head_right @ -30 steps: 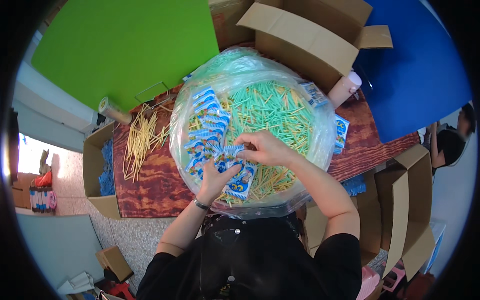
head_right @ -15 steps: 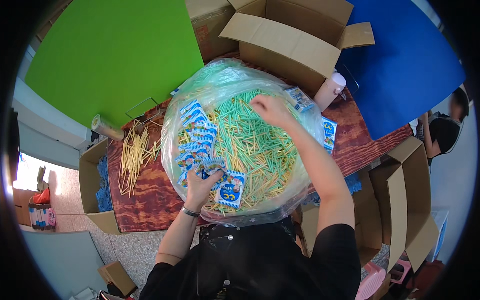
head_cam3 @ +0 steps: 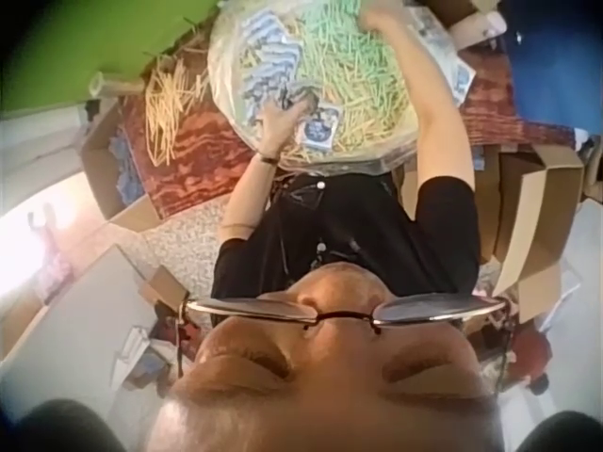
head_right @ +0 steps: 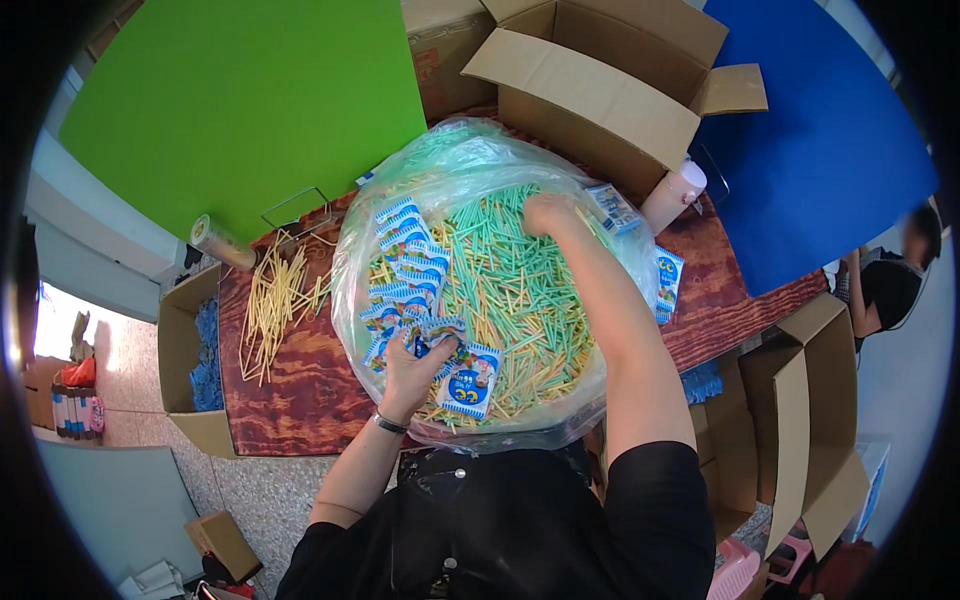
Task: Picking small blue packets out of a bag of shredded green packing material and placing them into a cardboard box.
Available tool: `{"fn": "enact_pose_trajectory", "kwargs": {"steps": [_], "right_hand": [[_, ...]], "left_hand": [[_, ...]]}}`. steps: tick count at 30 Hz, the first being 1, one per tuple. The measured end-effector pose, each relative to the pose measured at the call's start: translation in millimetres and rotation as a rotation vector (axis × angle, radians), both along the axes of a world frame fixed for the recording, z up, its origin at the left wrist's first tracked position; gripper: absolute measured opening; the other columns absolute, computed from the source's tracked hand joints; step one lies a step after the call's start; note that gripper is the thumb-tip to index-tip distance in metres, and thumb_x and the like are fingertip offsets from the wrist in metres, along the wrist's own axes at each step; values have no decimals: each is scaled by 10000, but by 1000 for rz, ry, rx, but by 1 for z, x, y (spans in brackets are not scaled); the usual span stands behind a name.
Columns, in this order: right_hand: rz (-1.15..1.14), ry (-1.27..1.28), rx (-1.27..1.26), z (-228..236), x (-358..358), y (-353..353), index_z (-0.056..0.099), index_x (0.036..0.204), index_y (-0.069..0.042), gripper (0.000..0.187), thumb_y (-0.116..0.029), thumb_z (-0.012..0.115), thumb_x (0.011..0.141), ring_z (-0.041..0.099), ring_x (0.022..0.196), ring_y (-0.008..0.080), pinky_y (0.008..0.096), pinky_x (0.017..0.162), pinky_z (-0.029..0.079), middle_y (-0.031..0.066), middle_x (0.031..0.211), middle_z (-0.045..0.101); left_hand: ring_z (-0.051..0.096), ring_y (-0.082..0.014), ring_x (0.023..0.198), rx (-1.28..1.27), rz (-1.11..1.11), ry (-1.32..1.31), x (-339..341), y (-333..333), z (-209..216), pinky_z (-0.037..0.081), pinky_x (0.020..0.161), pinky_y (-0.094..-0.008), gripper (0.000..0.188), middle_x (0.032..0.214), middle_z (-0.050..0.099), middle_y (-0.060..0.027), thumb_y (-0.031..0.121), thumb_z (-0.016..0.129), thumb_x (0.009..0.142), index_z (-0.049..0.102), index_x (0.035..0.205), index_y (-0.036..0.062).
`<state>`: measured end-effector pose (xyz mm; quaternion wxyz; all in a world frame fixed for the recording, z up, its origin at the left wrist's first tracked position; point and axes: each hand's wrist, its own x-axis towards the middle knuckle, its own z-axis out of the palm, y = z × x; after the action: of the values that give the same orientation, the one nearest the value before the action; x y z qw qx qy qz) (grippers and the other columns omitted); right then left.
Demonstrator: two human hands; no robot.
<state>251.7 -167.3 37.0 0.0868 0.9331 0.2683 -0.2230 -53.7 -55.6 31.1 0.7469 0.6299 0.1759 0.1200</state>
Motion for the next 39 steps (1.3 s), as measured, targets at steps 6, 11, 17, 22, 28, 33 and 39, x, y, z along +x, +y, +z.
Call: {"fn": "enact_pose_trajectory", "kwargs": {"steps": [6, 11, 17, 22, 28, 33, 39], "right_hand": [[23, 30, 0, -14, 9, -7, 669, 1103, -6, 403, -304, 494, 895, 634, 1078, 320, 461, 909, 484, 193, 1171, 650], [210, -68, 351, -21, 23, -63, 626, 966, 24, 357, -282, 446, 930, 662, 927, 280, 429, 792, 507, 177, 1009, 685], [-188, 933, 1005, 9, -49, -102, 509, 949, -34, 303, -334, 501, 990, 575, 748, 122, 280, 651, 482, 24, 822, 587], [-410, 1271, 1140, 14, -116, -98, 527, 1038, -95, 194, -285, 508, 1004, 538, 713, 99, 225, 584, 422, -6, 818, 551], [-327, 1549, 1218, -7, -131, -106, 532, 1079, -63, 174, -219, 512, 1003, 509, 741, 86, 202, 558, 382, -2, 860, 522], [-218, 1004, 965, 66, -131, -107, 517, 1048, -52, 207, -249, 458, 1024, 533, 728, 68, 197, 587, 429, -2, 834, 533], [163, 815, 815, 131, -134, -85, 472, 1110, -16, 291, -293, 457, 1022, 532, 607, 94, 249, 526, 436, 10, 746, 542]], "left_hand": [[627, -76, 833, 201, -2, 13, -3, 6, -8, 509, 763, -265, 271, 958, 717, -56, 100, 739, 820, 670, 1054, -17], [622, -85, 874, 107, 19, -50, -1, 7, -12, 503, 802, -269, 280, 998, 706, -54, 85, 727, 825, 658, 1076, -17], [641, -140, 954, -211, -107, -70, 36, 4, 8, 523, 849, -307, 278, 1078, 662, -53, 9, 650, 875, 592, 1147, 13], [635, -147, 984, -511, -225, -206, 88, -16, 19, 530, 848, -313, 288, 1100, 654, -57, 49, 648, 900, 575, 1177, 24], [647, -111, 848, -457, -297, -206, 81, -28, 25, 527, 754, -266, 252, 1001, 682, -35, 83, 687, 877, 630, 1116, 26], [596, -56, 747, 222, 13, -141, 51, -10, 21, 477, 658, -224, 210, 849, 688, -21, 78, 749, 806, 655, 979, 6], [499, -44, 575, 468, 116, -184, 29, -9, 18, 403, 514, -249, 195, 651, 598, -18, 82, 778, 774, 605, 837, 19]]}}
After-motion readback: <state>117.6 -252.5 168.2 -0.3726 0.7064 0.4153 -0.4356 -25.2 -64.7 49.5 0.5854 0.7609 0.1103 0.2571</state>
